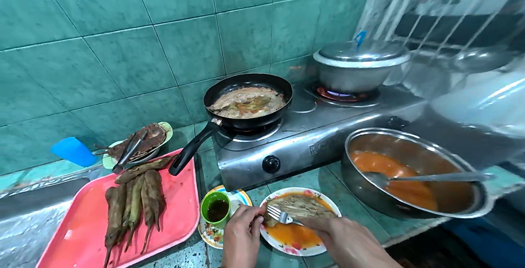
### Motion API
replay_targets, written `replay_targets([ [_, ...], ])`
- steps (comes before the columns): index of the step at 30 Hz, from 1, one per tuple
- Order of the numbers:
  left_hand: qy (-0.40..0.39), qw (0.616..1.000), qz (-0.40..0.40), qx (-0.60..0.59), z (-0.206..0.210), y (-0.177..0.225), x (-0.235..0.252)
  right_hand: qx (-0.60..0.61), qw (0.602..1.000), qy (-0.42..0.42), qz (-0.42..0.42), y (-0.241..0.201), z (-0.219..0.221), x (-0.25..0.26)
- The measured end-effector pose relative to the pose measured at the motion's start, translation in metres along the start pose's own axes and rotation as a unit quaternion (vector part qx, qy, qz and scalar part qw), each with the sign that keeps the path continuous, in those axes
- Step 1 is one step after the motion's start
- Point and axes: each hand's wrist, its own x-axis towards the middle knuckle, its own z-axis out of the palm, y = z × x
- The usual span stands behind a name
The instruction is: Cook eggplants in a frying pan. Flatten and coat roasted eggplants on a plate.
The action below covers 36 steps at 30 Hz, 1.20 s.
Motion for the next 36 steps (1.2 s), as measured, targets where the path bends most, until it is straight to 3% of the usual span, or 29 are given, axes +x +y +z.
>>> replay_targets([
  [6,0.001,1.000,0.012,0.006,0.004,0.001,-0.005,-0.077,0.996,-0.038,0.019,-0.007,-0.012,-0.011],
  [13,-0.003,1.000,0.002,0.028,0.002,0.008,-0.006,-0.008,0.999,-0.017,-0.027,0.000,0.002,-0.007],
  [18,0.007,1.000,-0.006,0.030,0.008,0.003,-0.005,-0.040,0.999,-0.026,0.001,-0.005,0.000,-0.006],
  [23,0.009,0.999,-0.024,0.030,0.008,0.005,-0.008,-0.011,0.998,-0.016,0.066,0.022,-0.018,-0.017],
  [27,0.007,0.999,-0.036,0.015,0.006,0.006,-0.005,-0.005,0.998,-0.013,0.064,0.042,-0.015,-0.014],
  [32,0.022,0.999,-0.025,0.006,0.009,0.002,-0.005,-0.031,0.994,-0.061,0.089,0.034,-0.008,-0.013],
  [36,0.023,1.000,-0.015,0.002,0.007,0.004,-0.003,-0.041,0.997,-0.019,0.064,0.039,-0.012,-0.025],
])
